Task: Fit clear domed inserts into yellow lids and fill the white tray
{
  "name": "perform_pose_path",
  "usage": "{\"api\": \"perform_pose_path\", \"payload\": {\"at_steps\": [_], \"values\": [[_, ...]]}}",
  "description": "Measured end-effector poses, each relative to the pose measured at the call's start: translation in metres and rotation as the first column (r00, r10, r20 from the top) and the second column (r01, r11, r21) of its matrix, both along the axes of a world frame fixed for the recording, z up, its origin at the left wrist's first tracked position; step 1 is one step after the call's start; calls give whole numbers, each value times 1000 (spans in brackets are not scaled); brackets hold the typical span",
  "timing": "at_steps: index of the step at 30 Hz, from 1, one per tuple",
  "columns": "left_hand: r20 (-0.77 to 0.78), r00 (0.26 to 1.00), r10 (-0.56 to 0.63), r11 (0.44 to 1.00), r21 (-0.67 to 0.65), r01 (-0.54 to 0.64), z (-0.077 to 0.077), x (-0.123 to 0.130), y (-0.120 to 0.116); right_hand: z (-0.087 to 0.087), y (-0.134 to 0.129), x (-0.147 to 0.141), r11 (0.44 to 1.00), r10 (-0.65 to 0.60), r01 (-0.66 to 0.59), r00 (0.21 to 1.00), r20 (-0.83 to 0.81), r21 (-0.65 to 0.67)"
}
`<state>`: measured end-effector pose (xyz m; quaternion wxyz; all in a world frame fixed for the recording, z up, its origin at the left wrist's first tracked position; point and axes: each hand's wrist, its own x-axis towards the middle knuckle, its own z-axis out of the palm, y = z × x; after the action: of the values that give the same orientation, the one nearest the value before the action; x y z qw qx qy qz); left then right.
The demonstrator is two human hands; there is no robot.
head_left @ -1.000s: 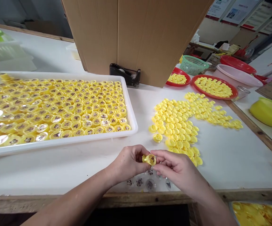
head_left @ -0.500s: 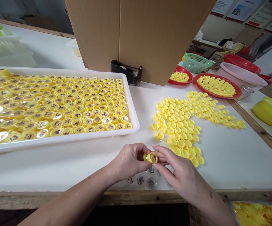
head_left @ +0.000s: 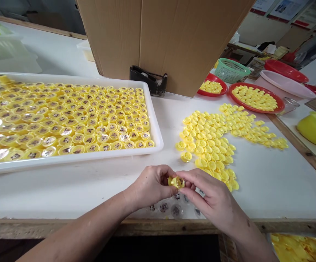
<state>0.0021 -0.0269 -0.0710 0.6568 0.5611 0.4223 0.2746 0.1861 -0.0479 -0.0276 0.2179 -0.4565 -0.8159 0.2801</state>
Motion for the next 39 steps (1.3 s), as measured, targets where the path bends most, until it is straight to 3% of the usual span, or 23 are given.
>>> {"api": "perform_pose_path", "payload": {"at_steps": [12, 18, 24, 33, 36, 39], "values": [[-254, 967, 18, 988, 156, 23, 9, 1, -2, 0, -5, -9, 996, -1, -11, 991, 133, 94], [-206, 978, -30, 977, 202, 73, 10, -3, -4, 1, -4, -8, 996, -44, 34, 990, 132, 79], [-215, 977, 8, 978, 205, 37, 8, -1, -6, -1, -5, -9, 991, -71, 51, 984, 162, 125], [3, 1000, -29, 998, 57, 29, 5, -4, -5, -6, -10, -19, 967, -125, 67, 965, 232, 245], [143, 988, 58, 998, -22, -55, 0, -1, -4, -9, -11, -22, 952, -180, 140, 975, 130, 271], [237, 969, 76, 996, -66, -62, -2, 0, -3, -13, -8, -18, 957, -254, 254, 967, -17, 143]]}}
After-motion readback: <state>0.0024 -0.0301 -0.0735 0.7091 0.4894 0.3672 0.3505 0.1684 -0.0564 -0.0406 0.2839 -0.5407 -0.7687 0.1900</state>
